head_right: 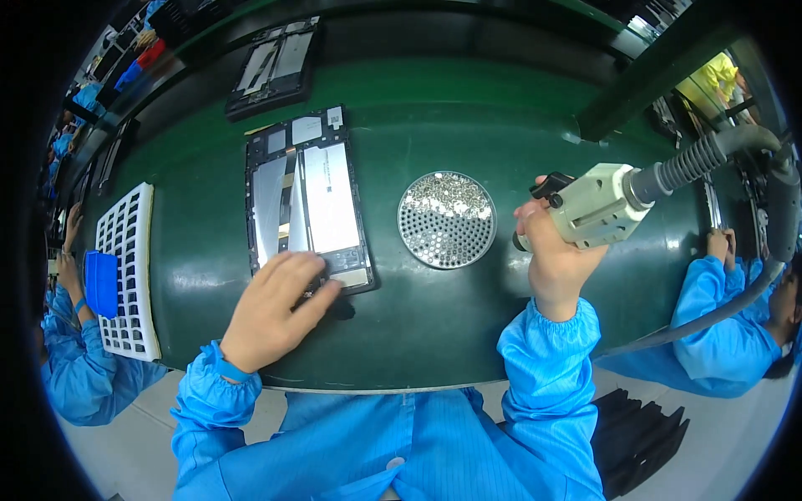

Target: The person secures electronic components onto a tablet chassis by driving screws into place with an electric screwdriver.

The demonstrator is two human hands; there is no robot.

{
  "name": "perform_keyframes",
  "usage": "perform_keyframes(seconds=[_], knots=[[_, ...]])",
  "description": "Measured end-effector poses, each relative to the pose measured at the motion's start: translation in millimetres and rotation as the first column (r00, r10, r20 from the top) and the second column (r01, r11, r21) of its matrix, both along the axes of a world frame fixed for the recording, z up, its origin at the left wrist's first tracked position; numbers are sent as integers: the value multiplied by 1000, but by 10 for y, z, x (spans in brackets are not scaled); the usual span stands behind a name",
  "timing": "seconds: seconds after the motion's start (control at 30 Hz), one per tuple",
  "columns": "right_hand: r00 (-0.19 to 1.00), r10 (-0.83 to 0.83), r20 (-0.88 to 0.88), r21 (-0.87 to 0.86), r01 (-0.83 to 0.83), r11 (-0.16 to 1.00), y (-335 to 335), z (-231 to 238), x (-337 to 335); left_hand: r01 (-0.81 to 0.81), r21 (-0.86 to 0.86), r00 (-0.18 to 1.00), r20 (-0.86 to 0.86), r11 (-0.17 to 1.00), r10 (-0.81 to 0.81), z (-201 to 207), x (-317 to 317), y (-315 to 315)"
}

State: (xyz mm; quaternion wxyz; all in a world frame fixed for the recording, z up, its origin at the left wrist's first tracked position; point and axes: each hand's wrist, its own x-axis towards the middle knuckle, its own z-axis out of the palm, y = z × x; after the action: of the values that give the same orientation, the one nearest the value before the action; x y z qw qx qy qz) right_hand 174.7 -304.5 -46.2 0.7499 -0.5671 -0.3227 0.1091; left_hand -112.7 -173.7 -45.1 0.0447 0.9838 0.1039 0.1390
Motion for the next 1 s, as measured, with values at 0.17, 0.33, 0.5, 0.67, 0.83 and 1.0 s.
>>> perform_keyframes(seconds=[0.17,0.33,0.5,0.67,0.83,1.0], knots=[[1000,13,-1,11,-13,1000,-10,-21,7,152,29,982,109,988,-154,-114,78,-36],[1000,22,-4,-11,-22,1000,-40,-32,-4,12,21,975,220,1000,-16,-245,211,-124],[999,38,11,-9,-38,999,-10,-25,-2,-91,57,976,203,994,78,-262,289,-206],[998,-4,60,-38,6,999,6,16,-5,-110,128,976,201,986,83,-298,315,-264],[996,14,89,-49,-9,999,48,36,8,-53,112,991,130,992,38,-204,261,-146],[927,369,62,114,-374,921,196,131,-183,228,-12,974,2,974,-228,-112,225,186]])
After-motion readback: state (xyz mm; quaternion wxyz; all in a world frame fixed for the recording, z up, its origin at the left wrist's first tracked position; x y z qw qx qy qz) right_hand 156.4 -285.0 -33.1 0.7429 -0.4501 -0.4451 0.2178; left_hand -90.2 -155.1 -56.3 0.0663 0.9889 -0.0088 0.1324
